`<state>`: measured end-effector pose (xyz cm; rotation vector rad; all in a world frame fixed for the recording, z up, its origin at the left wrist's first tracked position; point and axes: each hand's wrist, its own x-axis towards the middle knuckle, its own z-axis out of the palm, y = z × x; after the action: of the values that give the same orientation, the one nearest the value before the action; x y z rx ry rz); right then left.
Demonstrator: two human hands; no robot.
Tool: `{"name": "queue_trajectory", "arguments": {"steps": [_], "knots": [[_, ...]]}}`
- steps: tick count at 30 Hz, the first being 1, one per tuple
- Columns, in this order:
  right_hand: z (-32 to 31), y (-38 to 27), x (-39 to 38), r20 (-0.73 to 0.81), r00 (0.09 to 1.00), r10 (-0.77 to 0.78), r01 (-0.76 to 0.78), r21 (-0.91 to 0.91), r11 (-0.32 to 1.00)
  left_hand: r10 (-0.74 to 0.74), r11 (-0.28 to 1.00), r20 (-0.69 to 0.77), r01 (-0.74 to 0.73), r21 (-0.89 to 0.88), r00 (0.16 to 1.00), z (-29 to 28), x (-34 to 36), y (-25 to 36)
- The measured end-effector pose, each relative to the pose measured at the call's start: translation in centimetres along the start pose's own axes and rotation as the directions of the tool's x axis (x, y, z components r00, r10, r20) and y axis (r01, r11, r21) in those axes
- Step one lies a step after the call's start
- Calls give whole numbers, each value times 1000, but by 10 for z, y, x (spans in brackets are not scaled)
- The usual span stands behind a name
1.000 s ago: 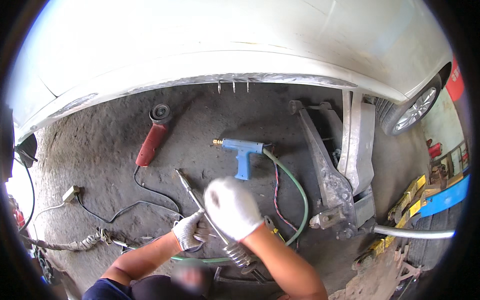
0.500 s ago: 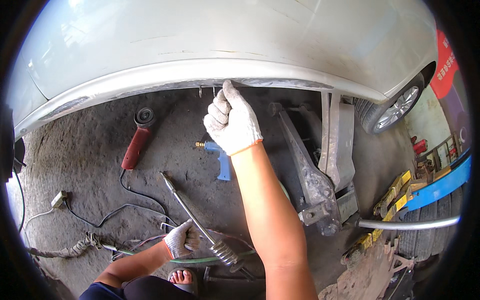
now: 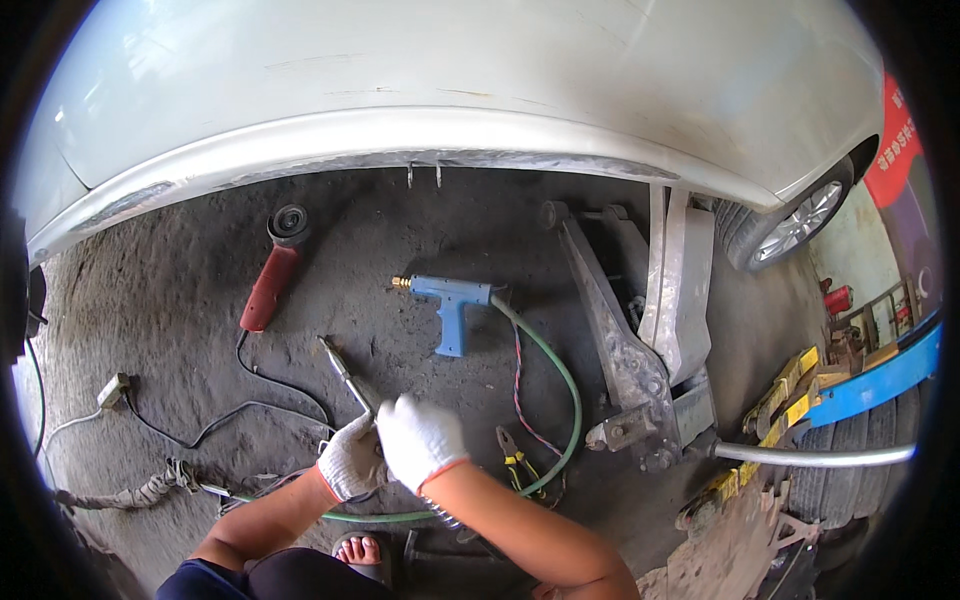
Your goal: The person uses a spot welder to attach metal tabs to the underside of a car bumper, then uses a slide hammer to pull the tabs and straighten the metal. The person repeats this process along the bumper edge.
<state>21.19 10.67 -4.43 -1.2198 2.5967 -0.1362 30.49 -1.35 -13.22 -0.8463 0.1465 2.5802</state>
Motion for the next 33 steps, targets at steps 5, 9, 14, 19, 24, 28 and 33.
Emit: {"name": "queue_trajectory", "arguments": {"steps": [5,9,14,19,24,28,33], "knots": [[-14,3,14,-97,988,-122,143,252,957,128,992,-81,-129,-2,988,-39,20,3],[-97,57,75,-168,974,153,183,979,-91,73,997,27,-72,-33,997,-40,11,22],[-138,72,128,-159,982,-106,27,661,-750,-52,999,32,51,13,998,-32,15,3],[-133,71,143,-233,960,-155,17,601,-799,-110,982,94,123,-147,990,-53,18,2],[-148,64,134,-519,777,356,405,846,347,-118,977,89,132,-167,989,-51,16,10],[-146,40,117,-892,439,-104,-110,-169,980,-89,978,43,95,-183,995,-48,16,12],[-52,-5,51,-437,896,-73,32,-101,994,94,995,73,-91,-41,993,-43,16,16]]}}
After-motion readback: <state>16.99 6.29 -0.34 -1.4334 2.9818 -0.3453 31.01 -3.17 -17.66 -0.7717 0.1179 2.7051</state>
